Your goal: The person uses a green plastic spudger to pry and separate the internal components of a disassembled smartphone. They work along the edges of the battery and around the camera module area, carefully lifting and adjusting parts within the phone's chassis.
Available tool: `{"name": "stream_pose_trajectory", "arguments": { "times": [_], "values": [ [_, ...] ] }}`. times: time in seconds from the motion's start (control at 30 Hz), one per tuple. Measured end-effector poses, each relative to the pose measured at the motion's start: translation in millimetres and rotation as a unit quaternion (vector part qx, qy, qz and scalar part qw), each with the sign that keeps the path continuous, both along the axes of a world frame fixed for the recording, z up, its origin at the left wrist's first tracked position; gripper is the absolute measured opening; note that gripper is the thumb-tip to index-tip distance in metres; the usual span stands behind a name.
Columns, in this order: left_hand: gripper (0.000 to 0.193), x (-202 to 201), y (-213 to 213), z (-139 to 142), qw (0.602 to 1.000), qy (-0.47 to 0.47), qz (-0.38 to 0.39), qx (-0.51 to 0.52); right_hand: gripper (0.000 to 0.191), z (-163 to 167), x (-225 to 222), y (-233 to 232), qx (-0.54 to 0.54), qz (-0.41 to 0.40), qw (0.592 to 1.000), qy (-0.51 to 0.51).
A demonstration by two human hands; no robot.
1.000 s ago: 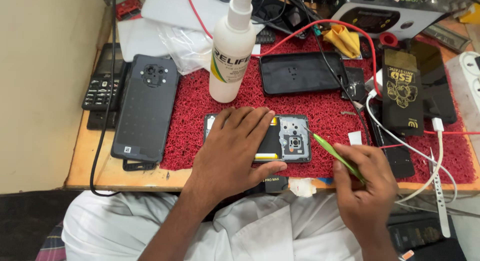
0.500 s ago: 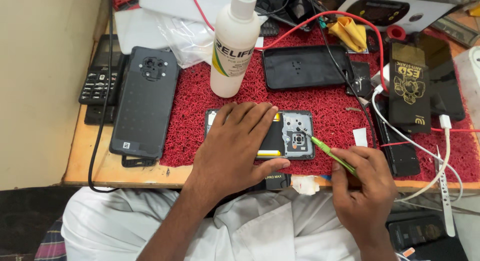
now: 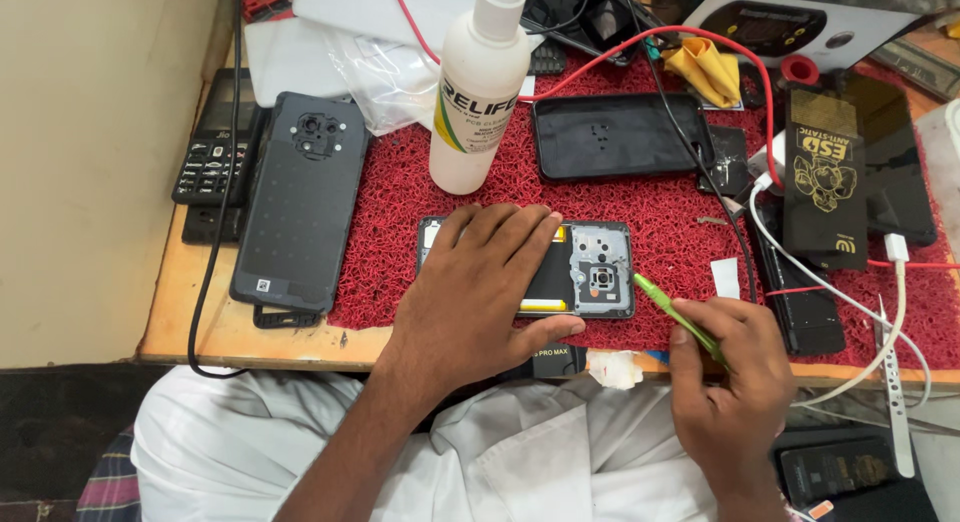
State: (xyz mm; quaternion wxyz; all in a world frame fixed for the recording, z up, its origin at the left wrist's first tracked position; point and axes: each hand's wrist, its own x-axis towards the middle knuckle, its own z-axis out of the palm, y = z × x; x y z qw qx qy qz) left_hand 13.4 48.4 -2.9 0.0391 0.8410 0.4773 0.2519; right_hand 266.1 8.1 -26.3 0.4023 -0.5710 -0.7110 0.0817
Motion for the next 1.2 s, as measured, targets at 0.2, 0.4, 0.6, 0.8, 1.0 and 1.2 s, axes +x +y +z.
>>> {"name": "stream_pose_trajectory", "arguments": {
  "times": [0.2,0.4,0.6,0.8,1.0,1.2],
  "values": [
    [0.092,0.0,0.5,0.0,1.0,0.002,-0.004,-0.007,0.018,3.8,-2.4,-4.2,0.003,0.001,0.999,0.037],
    [0.091,0.3,0.3,-1.0,1.0,0.002,-0.002,-0.003,0.021,5.5,-8.8,-5.2,-0.001,0.027,1.0,0.001],
    [0.092,0.1,0.5,-1.1,1.0,0.002,-0.003,-0.007,0.021,5.1,-16.3,-1.7,0.006,0.034,0.999,0.002],
    [0.092,0.2,0.1,-2.4,1.0,0.001,-0.002,-0.003,0.023,6.3,-18.5,0.7,0.014,0.047,0.998,-0.035],
    [0.093,0.8,0.5,-3.3,1.0,0.012,0.002,-0.003,0.021,3.6,-19.0,-0.8,0.001,0.038,0.999,-0.019],
    [0.092,0.1,0.6,-2.5,1.0,0.009,-0.002,-0.008,0.018,7.8,-5.9,-5.8,-0.02,0.009,0.999,0.05]
  ]
}}
